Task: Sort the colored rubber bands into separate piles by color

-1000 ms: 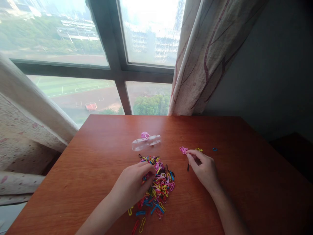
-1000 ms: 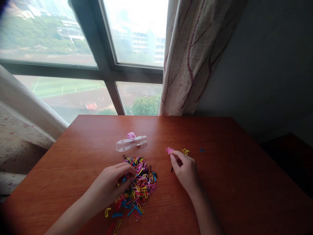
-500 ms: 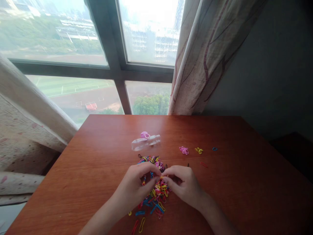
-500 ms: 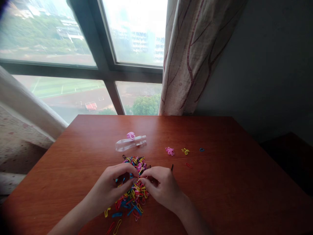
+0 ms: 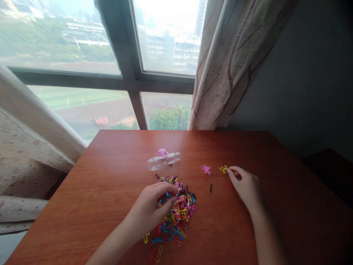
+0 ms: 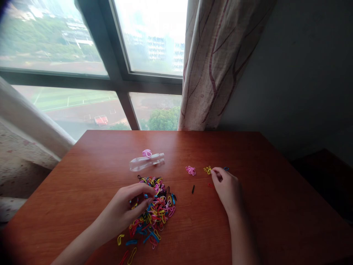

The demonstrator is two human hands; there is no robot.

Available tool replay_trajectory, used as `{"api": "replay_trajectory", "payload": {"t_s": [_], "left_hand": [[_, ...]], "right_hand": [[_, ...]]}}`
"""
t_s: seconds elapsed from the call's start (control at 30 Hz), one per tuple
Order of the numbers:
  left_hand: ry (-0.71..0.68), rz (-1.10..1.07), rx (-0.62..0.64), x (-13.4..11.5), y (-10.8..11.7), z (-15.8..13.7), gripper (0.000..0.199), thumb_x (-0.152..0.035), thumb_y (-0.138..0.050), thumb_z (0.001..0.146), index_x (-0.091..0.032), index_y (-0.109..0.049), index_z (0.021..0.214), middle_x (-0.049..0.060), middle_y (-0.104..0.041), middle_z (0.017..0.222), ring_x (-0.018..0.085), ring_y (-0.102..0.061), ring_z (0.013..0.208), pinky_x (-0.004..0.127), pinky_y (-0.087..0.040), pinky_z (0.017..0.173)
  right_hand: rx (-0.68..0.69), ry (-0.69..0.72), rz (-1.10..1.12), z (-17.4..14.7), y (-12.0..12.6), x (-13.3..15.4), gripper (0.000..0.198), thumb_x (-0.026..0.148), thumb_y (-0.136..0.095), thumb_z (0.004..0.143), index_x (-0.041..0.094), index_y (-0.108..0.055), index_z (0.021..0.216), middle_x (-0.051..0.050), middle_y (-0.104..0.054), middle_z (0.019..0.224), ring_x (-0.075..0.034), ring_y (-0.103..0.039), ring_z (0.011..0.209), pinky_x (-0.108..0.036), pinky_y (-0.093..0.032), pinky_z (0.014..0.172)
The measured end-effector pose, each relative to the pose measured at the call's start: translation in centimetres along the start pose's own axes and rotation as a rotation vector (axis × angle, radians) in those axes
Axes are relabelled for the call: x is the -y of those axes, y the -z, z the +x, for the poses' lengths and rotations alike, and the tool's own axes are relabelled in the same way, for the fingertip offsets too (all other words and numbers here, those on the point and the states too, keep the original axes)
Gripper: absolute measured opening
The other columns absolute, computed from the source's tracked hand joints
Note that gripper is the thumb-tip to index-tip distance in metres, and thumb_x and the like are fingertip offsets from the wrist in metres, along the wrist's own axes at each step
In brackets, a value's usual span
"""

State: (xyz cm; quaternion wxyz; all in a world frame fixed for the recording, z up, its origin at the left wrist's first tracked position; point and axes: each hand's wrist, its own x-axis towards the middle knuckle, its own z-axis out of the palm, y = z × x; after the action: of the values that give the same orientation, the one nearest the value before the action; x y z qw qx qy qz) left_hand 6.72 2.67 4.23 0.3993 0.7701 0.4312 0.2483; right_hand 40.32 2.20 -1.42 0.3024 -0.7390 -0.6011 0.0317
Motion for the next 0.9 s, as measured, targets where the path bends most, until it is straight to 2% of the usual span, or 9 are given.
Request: {"api": "replay_trajectory", "payload": {"t_s": [0.27, 0.47, 0.63, 0.8, 0.9], "left_hand": [[0.007, 0.043, 0.027, 0.3, 0.2, -0.1, 0.017, -0.017, -0.055, 0.088, -0.019, -0.07, 0.095, 0.003, -0.071, 0.088, 0.017, -0.063, 0.08, 0.026, -0.046, 0.074], [-0.014, 0.071, 0.018, 0.2, 0.3, -0.1, 0.017, -0.015, -0.055, 0.088, -0.02, -0.069, 0.096, 0.002, -0.071, 0.088, 0.017, -0.064, 0.081, 0.025, -0.045, 0.073], [-0.034, 0.161, 0.022, 0.5, -0.3, -0.1, 0.017, -0.018, -0.055, 0.09, -0.022, -0.069, 0.1, 0.002, -0.069, 0.091, 0.017, -0.063, 0.08, 0.025, -0.045, 0.071], [-0.02, 0.325, 0.119, 0.5, -0.3, -0.2, 0.013, -0.024, -0.055, 0.092, -0.022, -0.068, 0.094, 0.003, -0.067, 0.091, 0.019, -0.064, 0.081, 0.026, -0.045, 0.069], [-0.054, 0.38, 0.198, 0.5, 0.1, -0.4, 0.012, -0.021, -0.058, 0.089, -0.024, -0.067, 0.095, 0.002, -0.067, 0.094, 0.019, -0.065, 0.081, 0.026, -0.045, 0.068]], "right_hand": [[0.055, -0.017, -0.029, -0.2, -0.7, 0.4, 0.03, 0.042, -0.051, 0.09, 0.021, -0.073, 0.088, -0.006, -0.074, 0.073, -0.021, -0.069, 0.063, -0.028, -0.045, 0.056], [0.041, -0.043, -0.028, -0.2, -0.6, 0.4, 0.03, 0.043, -0.053, 0.089, 0.022, -0.073, 0.09, -0.004, -0.074, 0.073, -0.021, -0.069, 0.063, -0.027, -0.045, 0.057], [-0.001, 0.015, 0.036, -0.5, -0.8, 1.6, 0.028, 0.041, -0.054, 0.09, 0.021, -0.073, 0.09, -0.004, -0.073, 0.072, -0.02, -0.067, 0.062, -0.028, -0.047, 0.062], [0.038, 0.103, 0.18, -0.8, -1.2, 3.4, 0.024, 0.037, -0.055, 0.09, 0.02, -0.072, 0.085, -0.004, -0.073, 0.076, -0.019, -0.068, 0.065, -0.026, -0.05, 0.063], [0.061, 0.132, 0.215, -0.9, -1.3, 3.8, 0.022, 0.034, -0.056, 0.091, 0.02, -0.071, 0.084, -0.003, -0.073, 0.075, -0.018, -0.068, 0.064, -0.025, -0.05, 0.063]]}}
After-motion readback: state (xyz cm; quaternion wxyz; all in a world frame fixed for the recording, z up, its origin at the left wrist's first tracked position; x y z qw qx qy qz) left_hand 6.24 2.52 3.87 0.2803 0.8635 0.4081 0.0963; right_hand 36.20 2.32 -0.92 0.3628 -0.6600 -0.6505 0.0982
